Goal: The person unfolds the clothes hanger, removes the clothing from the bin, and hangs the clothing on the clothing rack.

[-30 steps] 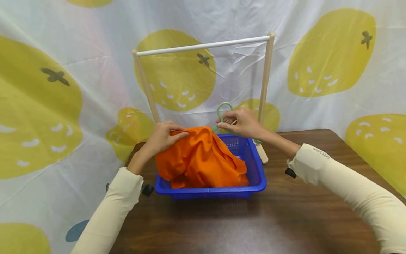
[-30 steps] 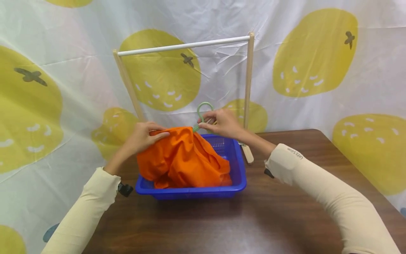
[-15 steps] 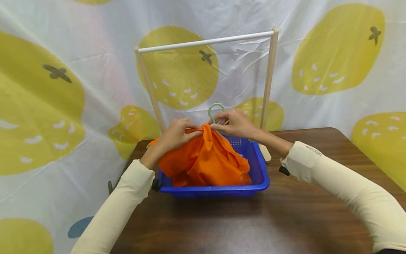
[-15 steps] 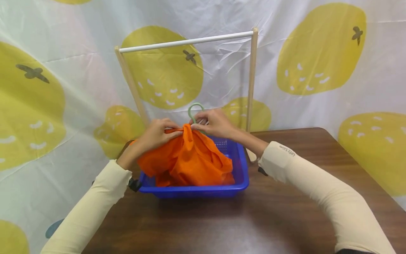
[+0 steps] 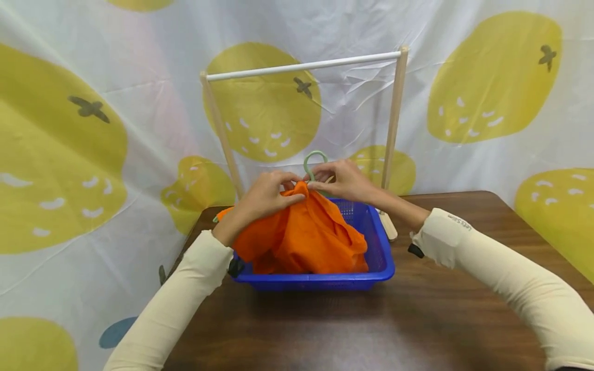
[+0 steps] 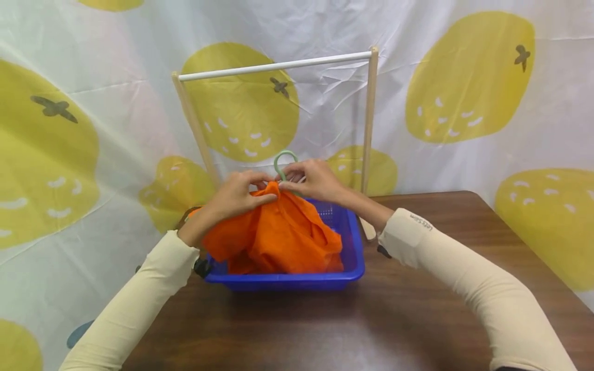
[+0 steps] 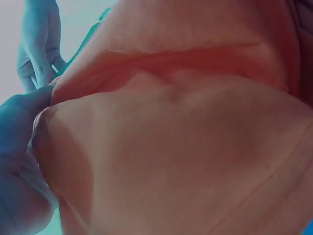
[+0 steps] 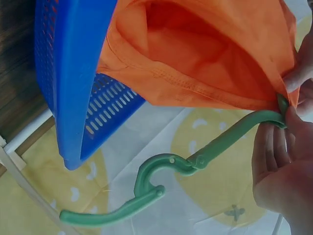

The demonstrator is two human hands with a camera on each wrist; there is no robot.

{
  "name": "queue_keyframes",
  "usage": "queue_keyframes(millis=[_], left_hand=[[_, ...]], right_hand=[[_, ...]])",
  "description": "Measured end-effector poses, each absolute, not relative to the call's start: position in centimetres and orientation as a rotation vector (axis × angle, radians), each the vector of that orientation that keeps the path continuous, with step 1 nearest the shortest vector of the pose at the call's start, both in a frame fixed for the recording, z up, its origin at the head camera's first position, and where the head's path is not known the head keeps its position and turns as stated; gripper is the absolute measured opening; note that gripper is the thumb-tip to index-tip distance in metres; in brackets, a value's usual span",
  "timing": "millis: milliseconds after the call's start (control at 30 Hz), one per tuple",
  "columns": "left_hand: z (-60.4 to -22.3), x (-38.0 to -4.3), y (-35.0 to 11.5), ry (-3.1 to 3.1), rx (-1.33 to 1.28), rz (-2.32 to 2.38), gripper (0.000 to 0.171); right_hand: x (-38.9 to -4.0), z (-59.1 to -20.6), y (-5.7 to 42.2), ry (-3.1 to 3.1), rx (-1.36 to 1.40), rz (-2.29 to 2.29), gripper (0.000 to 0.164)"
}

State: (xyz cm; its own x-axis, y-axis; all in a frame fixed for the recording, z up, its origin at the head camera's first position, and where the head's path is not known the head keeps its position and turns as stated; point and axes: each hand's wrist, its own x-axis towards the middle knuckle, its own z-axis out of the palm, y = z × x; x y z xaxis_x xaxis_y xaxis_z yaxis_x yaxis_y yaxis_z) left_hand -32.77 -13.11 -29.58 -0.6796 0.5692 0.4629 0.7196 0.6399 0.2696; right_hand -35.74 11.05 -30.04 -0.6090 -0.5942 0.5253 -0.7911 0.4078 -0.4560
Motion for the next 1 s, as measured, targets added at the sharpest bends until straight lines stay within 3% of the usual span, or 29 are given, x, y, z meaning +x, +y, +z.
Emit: queue_keyframes(millis=[167,467,700,1000], left_hand=[[-30.1,-32.9,-13.3,-2.474,-1.050,-0.665,0.023],[-30.1,-33.0,-12.8,-2.468,-1.037,-0.683,0.031],[-29.9,-33.3,-12.5,-2.428,-1.045,-0.684,0.017],[-29.7,-33.3,-14.6,-2.387,-0.966,-0.729,0.017]], right_hand=[[-36.0,-30.7,12.1,-2.433,1.267,0.895,0.020],[-36.4,-31.2,13.0,-2.384,1.307,0.772,0.016],[-36.0,-31.6,12.6,-2.372,1.242,0.797,0.020],[-33.7,-33.2,14.2,-2.366,1.157,0.736,0.016]])
